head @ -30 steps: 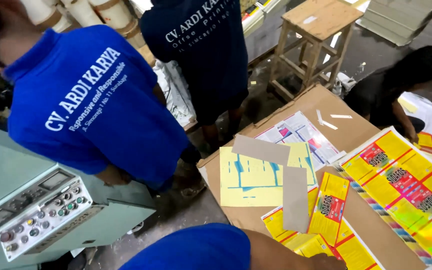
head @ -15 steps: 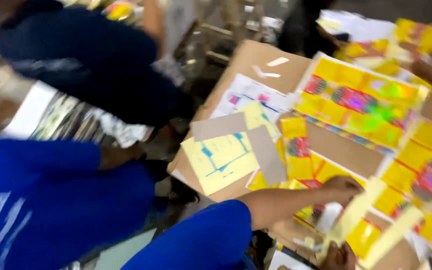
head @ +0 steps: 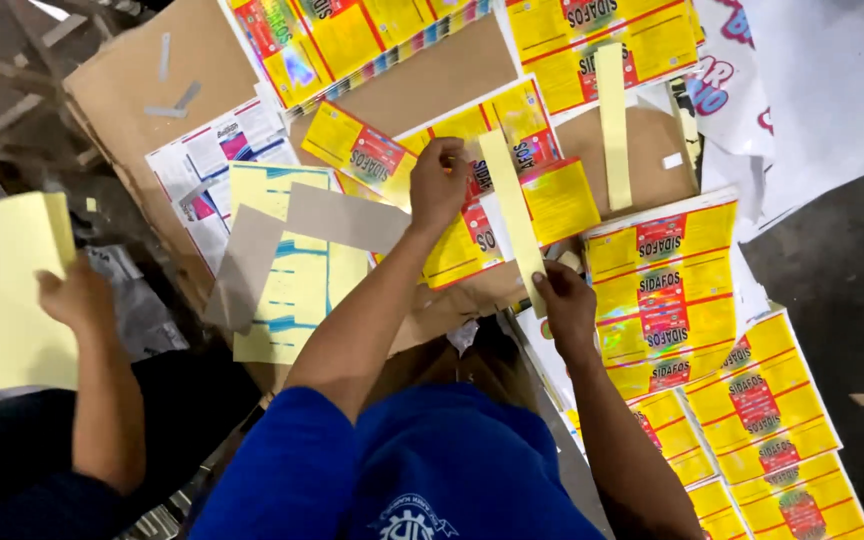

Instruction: The recorder is organizing, flipping, and inspecting a large stack of printed product labels.

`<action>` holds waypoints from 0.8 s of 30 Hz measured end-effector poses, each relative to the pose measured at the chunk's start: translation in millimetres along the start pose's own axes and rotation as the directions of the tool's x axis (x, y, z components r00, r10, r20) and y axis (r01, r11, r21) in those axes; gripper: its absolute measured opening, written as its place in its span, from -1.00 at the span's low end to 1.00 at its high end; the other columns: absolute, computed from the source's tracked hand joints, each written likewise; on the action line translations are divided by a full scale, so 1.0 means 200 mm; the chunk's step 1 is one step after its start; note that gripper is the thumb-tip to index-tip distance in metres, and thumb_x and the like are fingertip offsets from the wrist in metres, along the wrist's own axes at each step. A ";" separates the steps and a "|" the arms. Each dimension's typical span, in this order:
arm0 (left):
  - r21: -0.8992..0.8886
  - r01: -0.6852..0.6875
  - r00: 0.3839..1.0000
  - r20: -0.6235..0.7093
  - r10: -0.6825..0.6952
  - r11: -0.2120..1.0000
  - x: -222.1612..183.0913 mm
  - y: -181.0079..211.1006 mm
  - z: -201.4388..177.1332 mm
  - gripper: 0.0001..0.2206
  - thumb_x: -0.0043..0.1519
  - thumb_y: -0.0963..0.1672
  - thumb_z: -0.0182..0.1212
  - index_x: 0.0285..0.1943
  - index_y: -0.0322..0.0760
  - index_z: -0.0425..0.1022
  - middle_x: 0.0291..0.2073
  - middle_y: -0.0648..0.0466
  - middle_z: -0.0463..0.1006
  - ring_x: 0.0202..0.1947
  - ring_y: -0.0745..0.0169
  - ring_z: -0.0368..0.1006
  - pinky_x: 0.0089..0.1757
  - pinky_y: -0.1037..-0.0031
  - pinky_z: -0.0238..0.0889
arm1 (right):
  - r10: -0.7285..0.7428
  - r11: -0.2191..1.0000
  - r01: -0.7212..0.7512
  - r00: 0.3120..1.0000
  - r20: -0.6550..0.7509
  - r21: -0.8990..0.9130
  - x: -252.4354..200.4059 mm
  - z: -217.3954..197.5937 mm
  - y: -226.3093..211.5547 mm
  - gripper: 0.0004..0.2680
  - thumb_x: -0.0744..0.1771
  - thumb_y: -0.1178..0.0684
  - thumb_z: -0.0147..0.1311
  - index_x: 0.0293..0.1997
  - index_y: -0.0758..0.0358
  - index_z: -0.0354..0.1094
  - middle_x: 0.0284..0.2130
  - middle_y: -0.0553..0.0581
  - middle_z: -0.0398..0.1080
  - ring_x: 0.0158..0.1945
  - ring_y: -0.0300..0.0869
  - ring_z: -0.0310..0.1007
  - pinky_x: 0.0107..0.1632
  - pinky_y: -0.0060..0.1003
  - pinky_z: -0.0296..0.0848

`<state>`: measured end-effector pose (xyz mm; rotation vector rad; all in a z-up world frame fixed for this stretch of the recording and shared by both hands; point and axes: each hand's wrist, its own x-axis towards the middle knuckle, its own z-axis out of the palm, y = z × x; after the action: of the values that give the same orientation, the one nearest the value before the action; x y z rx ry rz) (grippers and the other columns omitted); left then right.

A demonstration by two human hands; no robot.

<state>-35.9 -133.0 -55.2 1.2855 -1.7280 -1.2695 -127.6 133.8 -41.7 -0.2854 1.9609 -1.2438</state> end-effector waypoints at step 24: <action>0.694 -0.285 0.914 0.405 -0.031 0.662 -0.45 0.45 0.01 -0.09 -0.12 0.01 0.55 0.40 -0.45 0.21 0.29 -0.14 0.29 0.38 -0.14 0.11 0.28 0.03 0.01 | -0.116 0.989 0.089 0.958 0.262 0.114 0.15 -0.01 0.14 -0.81 0.35 0.19 0.22 0.03 0.43 0.46 -0.16 0.07 0.56 -0.10 -0.33 0.51 0.01 -0.42 0.47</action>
<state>-38.0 -42.7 34.4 1.3333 -2.7693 -0.7468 -144.3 132.4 -79.5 -0.4837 1.6634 -1.2932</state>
